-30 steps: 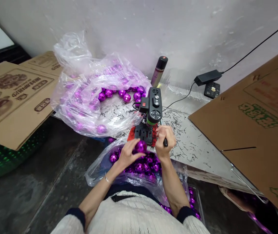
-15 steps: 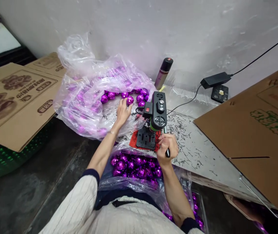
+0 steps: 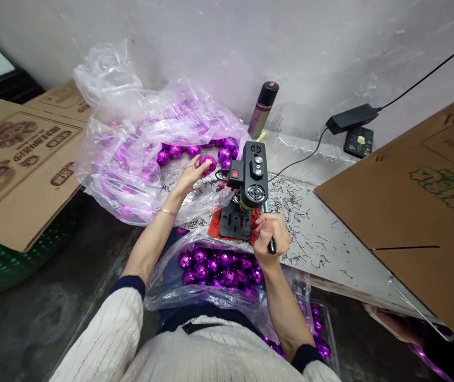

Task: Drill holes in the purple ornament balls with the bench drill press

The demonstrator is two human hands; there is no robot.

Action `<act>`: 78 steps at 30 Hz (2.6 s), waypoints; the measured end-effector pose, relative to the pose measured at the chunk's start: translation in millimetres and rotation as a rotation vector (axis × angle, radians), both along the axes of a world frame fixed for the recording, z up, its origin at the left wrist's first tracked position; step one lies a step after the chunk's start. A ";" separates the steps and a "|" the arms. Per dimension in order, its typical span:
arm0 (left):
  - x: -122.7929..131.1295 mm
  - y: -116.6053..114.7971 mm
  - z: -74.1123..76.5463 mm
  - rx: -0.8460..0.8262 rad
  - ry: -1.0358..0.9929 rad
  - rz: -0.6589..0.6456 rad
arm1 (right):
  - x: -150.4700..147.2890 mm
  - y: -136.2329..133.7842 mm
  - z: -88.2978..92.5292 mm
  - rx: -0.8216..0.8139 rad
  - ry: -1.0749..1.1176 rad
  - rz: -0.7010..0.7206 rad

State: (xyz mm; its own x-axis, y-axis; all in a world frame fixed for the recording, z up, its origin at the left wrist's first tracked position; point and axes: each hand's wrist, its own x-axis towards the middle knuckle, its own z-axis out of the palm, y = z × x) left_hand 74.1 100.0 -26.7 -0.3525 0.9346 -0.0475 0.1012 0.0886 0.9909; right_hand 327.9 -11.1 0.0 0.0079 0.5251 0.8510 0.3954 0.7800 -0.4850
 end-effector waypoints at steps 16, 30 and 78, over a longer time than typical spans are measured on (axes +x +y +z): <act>111.5 -122.7 -71.3 0.034 -0.157 -0.007 | 3.2 5.6 15.0 -0.049 -0.034 0.004; 117.5 -123.4 -93.1 0.416 0.655 -0.199 | 3.6 3.8 11.2 -0.009 -0.041 0.007; 116.0 -113.3 -105.5 0.355 0.472 -0.190 | 5.4 10.7 -63.5 0.129 0.015 0.003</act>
